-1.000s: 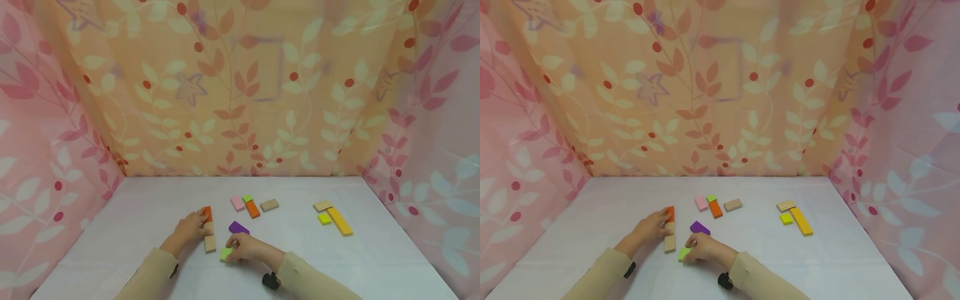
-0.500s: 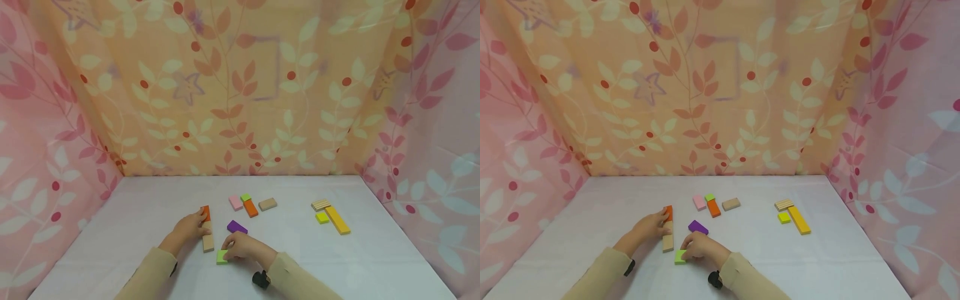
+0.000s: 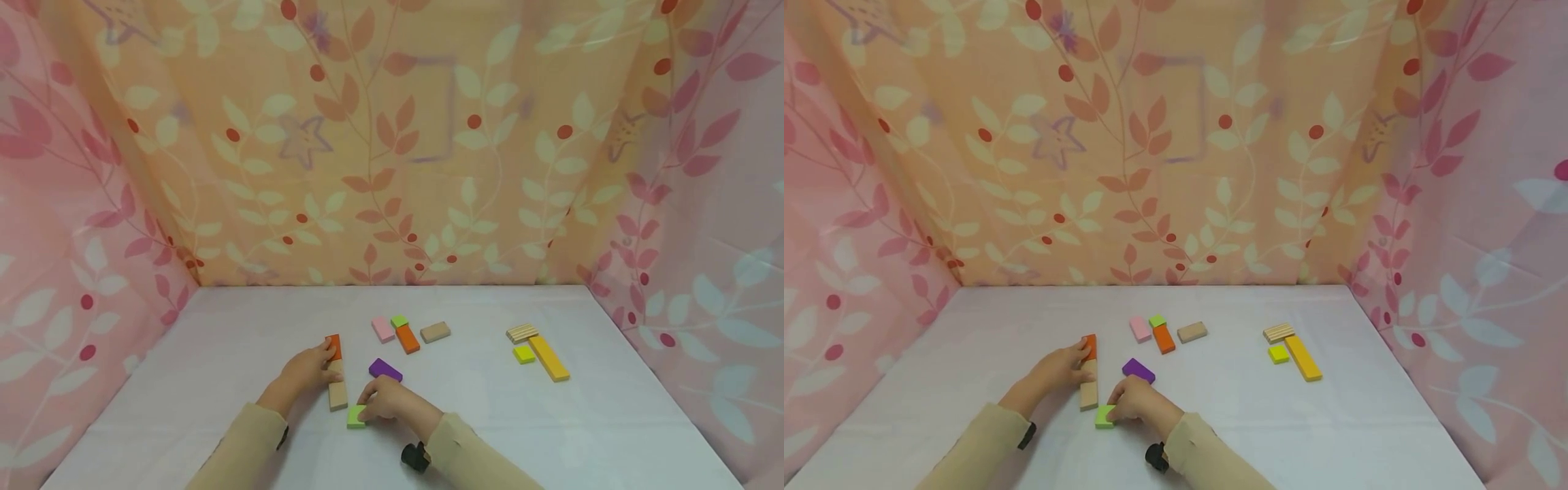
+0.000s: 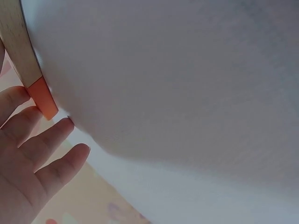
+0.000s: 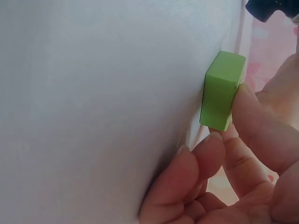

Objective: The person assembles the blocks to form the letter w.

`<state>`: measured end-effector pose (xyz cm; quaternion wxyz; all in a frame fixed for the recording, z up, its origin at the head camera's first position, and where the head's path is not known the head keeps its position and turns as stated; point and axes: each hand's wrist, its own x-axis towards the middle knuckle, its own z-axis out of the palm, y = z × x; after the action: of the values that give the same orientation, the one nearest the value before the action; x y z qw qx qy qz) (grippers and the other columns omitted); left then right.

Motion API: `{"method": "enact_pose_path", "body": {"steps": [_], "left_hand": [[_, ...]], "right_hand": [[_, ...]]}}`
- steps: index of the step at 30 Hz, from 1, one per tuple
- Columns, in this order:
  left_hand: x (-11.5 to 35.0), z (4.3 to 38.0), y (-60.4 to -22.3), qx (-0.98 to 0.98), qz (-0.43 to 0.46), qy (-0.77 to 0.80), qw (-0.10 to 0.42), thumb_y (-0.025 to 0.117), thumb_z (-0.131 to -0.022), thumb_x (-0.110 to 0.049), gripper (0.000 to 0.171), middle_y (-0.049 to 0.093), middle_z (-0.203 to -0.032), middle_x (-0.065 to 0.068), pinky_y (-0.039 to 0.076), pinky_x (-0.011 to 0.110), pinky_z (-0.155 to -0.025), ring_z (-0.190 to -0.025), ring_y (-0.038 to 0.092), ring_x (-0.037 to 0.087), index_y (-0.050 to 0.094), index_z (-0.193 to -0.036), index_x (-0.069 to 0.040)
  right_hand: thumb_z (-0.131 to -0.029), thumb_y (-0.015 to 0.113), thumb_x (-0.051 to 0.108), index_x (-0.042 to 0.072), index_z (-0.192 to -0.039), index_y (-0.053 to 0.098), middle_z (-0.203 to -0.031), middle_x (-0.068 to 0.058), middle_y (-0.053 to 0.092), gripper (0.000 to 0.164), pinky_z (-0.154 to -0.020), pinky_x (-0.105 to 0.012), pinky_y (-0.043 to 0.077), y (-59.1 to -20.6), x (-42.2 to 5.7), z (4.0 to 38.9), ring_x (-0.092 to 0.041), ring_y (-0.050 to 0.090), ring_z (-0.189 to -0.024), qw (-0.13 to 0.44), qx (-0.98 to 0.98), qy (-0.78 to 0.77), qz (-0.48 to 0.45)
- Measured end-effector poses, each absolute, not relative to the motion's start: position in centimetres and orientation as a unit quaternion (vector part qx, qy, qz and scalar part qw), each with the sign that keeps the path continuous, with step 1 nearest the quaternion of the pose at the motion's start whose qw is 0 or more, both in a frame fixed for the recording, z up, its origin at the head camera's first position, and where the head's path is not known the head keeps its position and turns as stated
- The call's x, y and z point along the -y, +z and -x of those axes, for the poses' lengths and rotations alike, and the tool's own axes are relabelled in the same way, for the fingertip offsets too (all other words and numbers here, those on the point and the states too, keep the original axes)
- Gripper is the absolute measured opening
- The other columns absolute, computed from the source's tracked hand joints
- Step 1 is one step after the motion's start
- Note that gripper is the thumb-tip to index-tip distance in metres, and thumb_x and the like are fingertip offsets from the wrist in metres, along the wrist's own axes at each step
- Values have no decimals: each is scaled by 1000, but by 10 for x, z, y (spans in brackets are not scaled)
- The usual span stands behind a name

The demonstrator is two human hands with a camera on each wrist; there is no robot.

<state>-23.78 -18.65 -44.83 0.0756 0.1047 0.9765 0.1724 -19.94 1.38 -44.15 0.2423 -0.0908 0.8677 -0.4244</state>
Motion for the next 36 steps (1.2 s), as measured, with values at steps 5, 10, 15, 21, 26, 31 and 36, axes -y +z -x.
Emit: {"method": "enact_pose_path", "body": {"steps": [5,10,15,21,26,31,36], "left_hand": [[186,239,-448,-977,-102,169,80,76,-82,-34,73,36,-148,27,36,55,-104,-130,42,45,50,-136,7],[187,240,-448,-977,-96,169,86,76,-82,-34,72,35,-149,27,36,55,-104,-130,42,45,50,-136,7],[186,241,-447,-976,-89,173,95,76,-83,-34,74,34,-150,26,34,55,-105,-132,40,45,48,-138,7],[186,241,-448,-977,-90,168,97,75,-83,-35,74,34,-149,26,35,54,-106,-132,40,44,48,-138,6],[187,241,-447,-976,-97,173,91,75,-83,-33,72,35,-149,26,35,55,-105,-131,41,46,50,-136,7],[187,242,-447,-975,-101,175,91,75,-84,-33,72,35,-149,27,35,54,-105,-131,40,45,49,-137,8],[187,241,-448,-975,-103,169,96,74,-84,-33,72,34,-148,28,35,54,-105,-131,40,45,48,-137,8]], "right_hand": [[-78,80,2,7,-85,73,-88,-5,57,10,-52,-24,34,-441,-13,199,-16,42,-61,242,-864,-433,88],[-78,81,4,7,-85,74,-89,-5,56,10,-52,-26,34,-442,-11,197,-17,42,-62,237,-864,-436,89],[-78,81,6,8,-85,73,-88,-6,54,11,-55,-27,35,-443,-10,199,-18,44,-66,236,-867,-431,84],[-77,82,6,8,-83,73,-94,-6,54,11,-57,-28,37,-444,-10,199,-19,47,-71,225,-871,-429,82],[-77,82,7,8,-83,73,-101,-8,55,12,-58,-27,38,-444,-8,199,-19,48,-71,218,-873,-429,76],[-78,82,9,9,-91,76,-106,-9,57,15,-57,-27,37,-445,-10,199,-18,47,-68,227,-869,-431,83],[-81,79,10,8,-100,76,-86,-3,62,19,-51,-23,39,-448,-24,201,-13,46,-57,237,-852,-453,113]]}}
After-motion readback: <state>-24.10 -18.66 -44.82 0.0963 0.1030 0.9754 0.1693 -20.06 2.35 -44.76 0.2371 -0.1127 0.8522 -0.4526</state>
